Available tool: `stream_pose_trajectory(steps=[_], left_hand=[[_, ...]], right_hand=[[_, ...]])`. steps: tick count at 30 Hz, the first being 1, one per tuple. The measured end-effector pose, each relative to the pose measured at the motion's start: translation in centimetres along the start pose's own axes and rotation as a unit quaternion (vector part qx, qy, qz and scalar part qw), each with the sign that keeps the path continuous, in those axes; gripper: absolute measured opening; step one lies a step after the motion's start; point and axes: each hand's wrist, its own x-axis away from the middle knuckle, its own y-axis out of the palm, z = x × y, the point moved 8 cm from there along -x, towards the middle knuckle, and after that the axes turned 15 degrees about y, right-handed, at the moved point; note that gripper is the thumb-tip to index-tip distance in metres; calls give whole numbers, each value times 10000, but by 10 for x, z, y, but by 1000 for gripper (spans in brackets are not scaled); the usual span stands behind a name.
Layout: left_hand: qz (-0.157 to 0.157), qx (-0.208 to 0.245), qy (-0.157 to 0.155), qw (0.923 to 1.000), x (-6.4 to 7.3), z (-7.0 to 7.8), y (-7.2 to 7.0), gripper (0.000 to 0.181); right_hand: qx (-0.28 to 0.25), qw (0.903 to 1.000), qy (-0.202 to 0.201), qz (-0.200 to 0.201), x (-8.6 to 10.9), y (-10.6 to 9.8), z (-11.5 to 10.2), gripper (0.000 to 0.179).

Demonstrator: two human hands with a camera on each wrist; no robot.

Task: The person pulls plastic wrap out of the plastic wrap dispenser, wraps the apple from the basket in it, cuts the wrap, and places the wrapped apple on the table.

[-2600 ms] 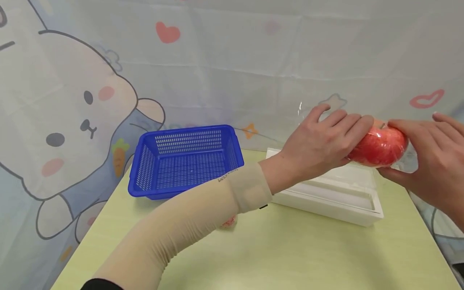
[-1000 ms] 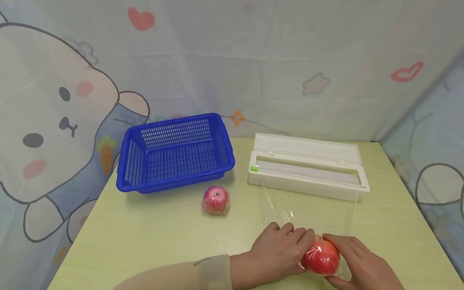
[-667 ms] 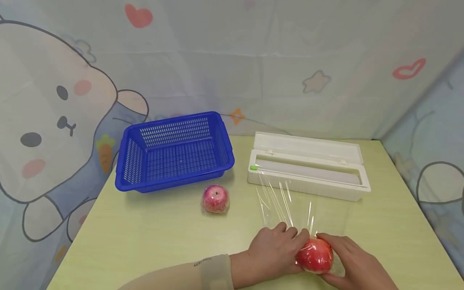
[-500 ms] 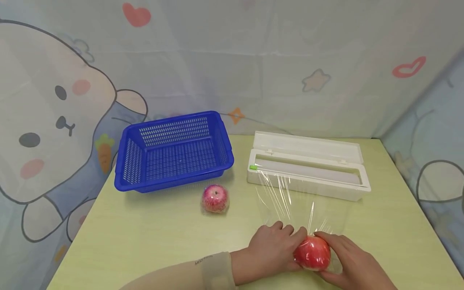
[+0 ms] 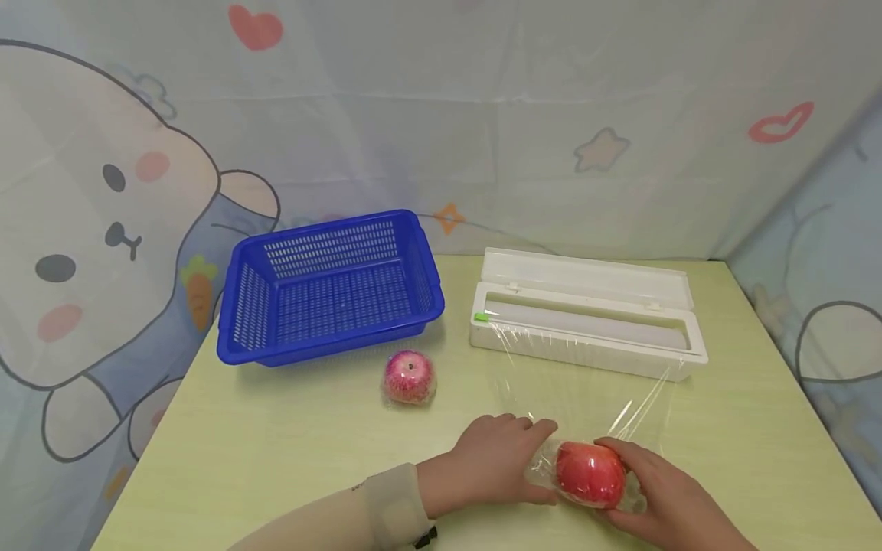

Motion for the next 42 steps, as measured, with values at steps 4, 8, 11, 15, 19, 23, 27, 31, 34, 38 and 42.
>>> stream_pose_trajectory(steps=[4, 8, 11, 15, 19, 23, 27, 31, 34, 38, 42], left_hand=[[-19, 840, -61, 9964, 8, -11, 13, 81], [318, 1466, -169, 9885, 15, -22, 20, 79], [525, 1779, -296, 9822, 20, -32, 24, 73], [484, 2028, -310, 9775, 24, -37, 27, 68], [437, 2222, -343, 9734, 28, -37, 25, 65], [541, 2307, -406, 9707, 34, -41, 17, 61], [489, 2529, -426, 9653, 36, -47, 13, 62], [496, 2930, -549, 9532, 38, -55, 11, 62], [555, 3010, -604, 9501, 37, -60, 9, 65], [669, 2195, -428, 9724, 31, -54, -6, 79], [762, 479, 250, 9956, 14, -27, -24, 83]], right_hand=[[-22, 10000, -85, 42, -1, 1, -1, 84], [27, 9999, -114, 49, -2, 2, 0, 85], [32, 10000, 12, -88, -3, 4, 2, 84], [7, 9999, 25, -99, -1, 4, 1, 82], [26, 9998, -183, 25, -3, 4, 0, 83], [-29, 9986, -481, 200, -7, 2, -2, 83], [-102, 9982, -567, 191, -11, 1, -5, 80], [-279, 9976, -628, 10, -17, 3, -6, 77], [-530, 9950, -835, -127, -20, 3, -8, 76], [-818, 9906, -1027, -390, -24, 3, -8, 73], [-1027, 9874, -986, -687, -29, 2, -7, 68]])
